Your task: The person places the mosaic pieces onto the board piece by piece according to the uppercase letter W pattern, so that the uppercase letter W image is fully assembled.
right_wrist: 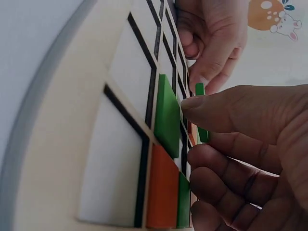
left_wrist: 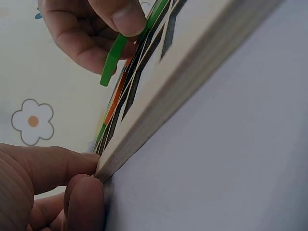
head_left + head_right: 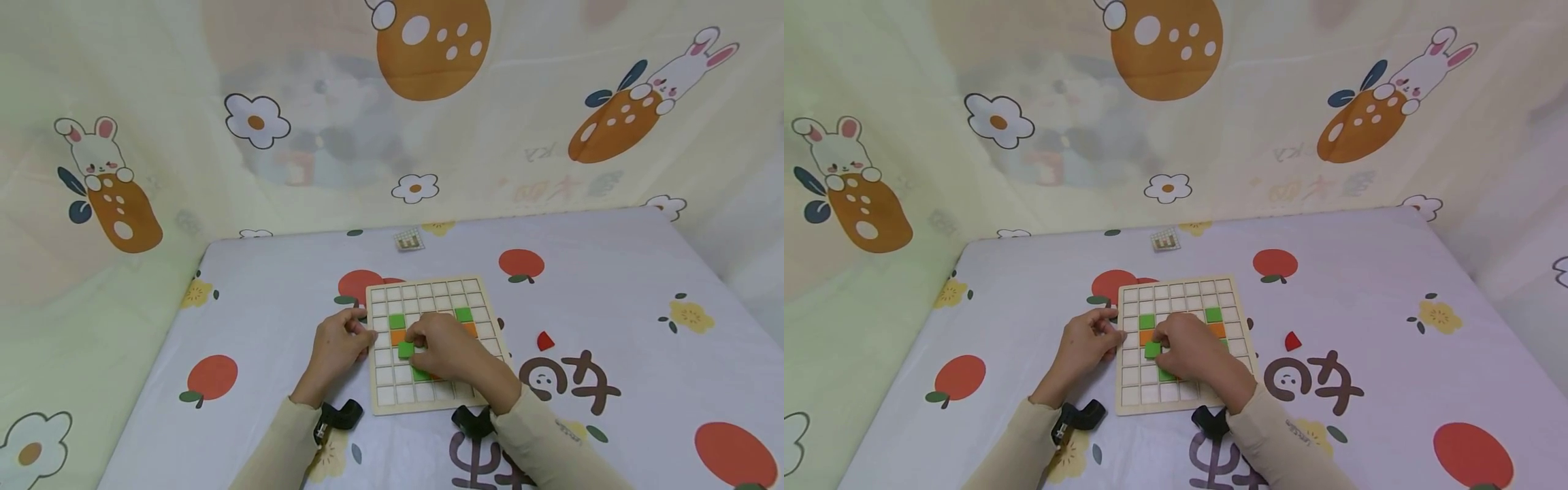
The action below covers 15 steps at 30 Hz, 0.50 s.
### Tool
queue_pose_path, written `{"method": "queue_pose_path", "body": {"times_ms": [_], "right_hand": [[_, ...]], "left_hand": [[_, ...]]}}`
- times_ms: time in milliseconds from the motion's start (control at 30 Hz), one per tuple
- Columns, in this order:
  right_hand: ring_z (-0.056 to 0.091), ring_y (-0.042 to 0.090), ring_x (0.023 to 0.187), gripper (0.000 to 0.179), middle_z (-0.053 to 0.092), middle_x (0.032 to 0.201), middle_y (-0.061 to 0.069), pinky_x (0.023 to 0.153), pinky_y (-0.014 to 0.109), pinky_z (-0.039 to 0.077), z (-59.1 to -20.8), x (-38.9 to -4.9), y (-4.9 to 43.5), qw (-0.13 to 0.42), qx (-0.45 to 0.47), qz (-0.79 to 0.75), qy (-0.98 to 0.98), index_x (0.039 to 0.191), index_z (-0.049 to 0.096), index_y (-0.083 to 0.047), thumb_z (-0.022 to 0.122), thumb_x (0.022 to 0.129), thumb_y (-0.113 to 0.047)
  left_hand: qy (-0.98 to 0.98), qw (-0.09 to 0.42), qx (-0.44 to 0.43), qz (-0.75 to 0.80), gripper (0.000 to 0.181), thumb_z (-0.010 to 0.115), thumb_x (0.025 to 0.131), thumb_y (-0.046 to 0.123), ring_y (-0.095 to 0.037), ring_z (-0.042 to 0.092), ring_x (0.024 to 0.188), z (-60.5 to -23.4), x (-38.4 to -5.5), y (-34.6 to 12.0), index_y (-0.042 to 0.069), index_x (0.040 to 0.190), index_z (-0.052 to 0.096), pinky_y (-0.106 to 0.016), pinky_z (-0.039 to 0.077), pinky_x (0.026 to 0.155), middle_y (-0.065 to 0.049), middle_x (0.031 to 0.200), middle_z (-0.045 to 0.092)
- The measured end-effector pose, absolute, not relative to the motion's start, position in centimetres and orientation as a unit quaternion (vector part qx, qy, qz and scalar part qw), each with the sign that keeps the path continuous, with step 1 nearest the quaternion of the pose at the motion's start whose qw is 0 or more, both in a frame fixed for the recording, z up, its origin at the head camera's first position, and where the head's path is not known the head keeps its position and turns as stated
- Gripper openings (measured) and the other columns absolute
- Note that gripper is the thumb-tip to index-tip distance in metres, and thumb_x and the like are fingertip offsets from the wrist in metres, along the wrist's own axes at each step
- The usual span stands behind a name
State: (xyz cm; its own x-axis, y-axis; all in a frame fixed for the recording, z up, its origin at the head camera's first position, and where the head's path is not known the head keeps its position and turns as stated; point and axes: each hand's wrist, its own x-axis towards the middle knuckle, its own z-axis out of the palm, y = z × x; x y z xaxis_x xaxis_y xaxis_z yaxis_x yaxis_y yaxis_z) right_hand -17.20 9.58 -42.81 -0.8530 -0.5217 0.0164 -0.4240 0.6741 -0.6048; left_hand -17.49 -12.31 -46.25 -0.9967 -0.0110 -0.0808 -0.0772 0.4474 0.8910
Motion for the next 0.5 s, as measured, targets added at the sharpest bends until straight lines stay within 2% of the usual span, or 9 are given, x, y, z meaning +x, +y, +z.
{"method": "queue_pose_path", "body": {"times_ms": [233,500], "right_hand": [[0.053,0.012,0.078,0.019,0.064,0.085,-0.002,0.072,0.029,0.048,-42.89,-17.05,9.11,0.089,-0.252,-0.307,0.914,0.099,0.08,-0.007,0.081,0.08,-0.003],[0.052,0.012,0.075,0.018,0.062,0.082,-0.003,0.069,0.028,0.047,-43.2,-17.02,8.61,0.096,-0.244,-0.302,0.916,0.098,0.081,-0.008,0.083,0.08,-0.005]], "left_hand": [[0.849,0.035,-0.027,0.526,0.042,0.079,0.088,0.007,-0.011,0.059,0.051,-46.13,-17.42,-12.29,-0.002,0.128,0.069,-0.023,0.049,0.051,-0.004,0.077,0.065],[0.85,0.035,-0.028,0.525,0.04,0.079,0.089,0.007,-0.011,0.058,0.051,-46.31,-17.45,-12.38,-0.002,0.126,0.069,-0.024,0.05,0.052,-0.004,0.077,0.065]]}}
